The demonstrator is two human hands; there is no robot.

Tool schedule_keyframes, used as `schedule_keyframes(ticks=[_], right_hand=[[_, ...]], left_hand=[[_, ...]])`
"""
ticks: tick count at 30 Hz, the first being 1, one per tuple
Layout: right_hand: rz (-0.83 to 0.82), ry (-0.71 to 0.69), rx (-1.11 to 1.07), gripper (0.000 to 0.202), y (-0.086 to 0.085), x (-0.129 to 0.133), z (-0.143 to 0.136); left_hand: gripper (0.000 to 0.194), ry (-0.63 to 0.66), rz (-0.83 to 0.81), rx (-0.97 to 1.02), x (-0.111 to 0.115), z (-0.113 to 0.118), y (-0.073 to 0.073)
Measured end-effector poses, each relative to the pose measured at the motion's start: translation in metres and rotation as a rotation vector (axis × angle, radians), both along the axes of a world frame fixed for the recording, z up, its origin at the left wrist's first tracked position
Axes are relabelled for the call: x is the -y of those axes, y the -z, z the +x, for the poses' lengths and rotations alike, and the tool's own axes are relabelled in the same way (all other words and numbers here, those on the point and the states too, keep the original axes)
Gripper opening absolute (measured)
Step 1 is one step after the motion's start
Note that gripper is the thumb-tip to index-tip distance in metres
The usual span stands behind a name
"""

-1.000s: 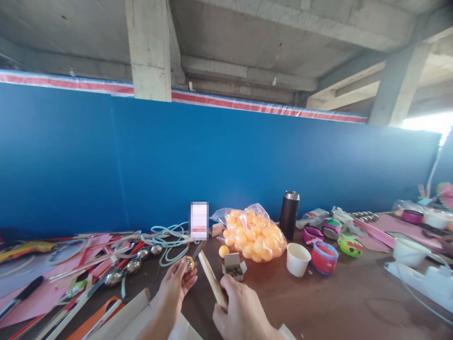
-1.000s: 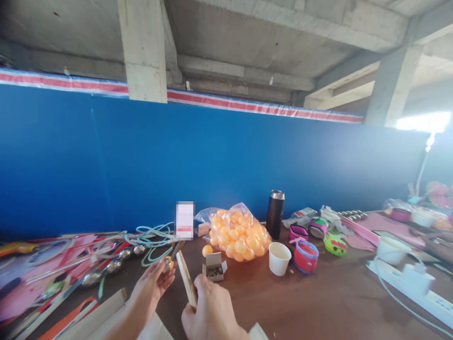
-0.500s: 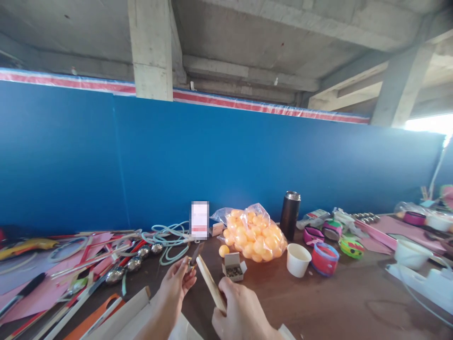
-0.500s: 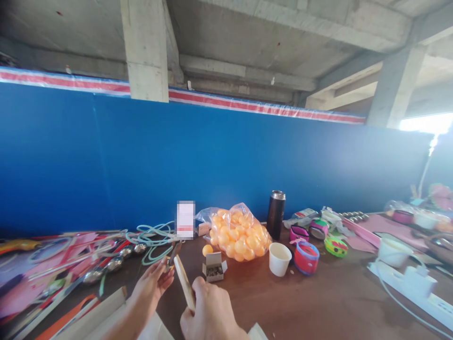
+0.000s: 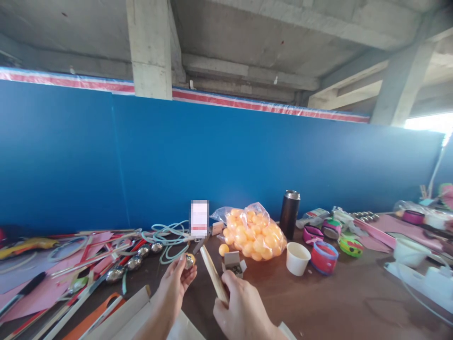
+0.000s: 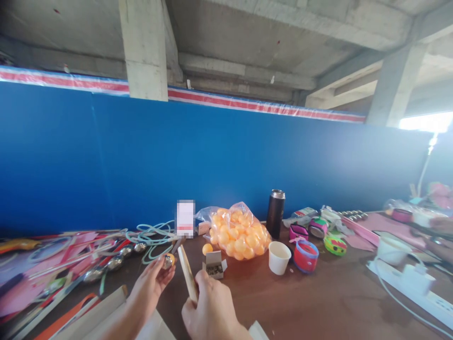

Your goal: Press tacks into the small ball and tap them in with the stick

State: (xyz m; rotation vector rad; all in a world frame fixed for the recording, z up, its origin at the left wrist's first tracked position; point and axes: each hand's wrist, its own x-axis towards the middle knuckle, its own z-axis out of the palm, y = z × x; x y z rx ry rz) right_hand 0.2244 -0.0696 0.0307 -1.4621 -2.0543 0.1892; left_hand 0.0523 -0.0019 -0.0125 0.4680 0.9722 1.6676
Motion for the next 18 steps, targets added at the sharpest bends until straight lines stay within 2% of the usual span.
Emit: schedule_keyframes(ticks=[4,11,18], right_hand=[[0.019,-0.007,-0.022,0.015,-0.003,0.0014,-0.0013],[-0.027,0.001,0.042,0.013,0.0064,-0.0023,-0.001],[-0.009,0.002,0.026,0.013,-0.0001,-0.0024,-0.0009]], left_hand=[[0.01,-0.001,0.031,0.028,-0.0008,-0.0004,0.0013],[0.014,0.041,0.047,0.002,0.0013,-0.0005,0.0021],[0.016,0.023,-0.003,-0.033,0.0008,0.002,-0.0015]])
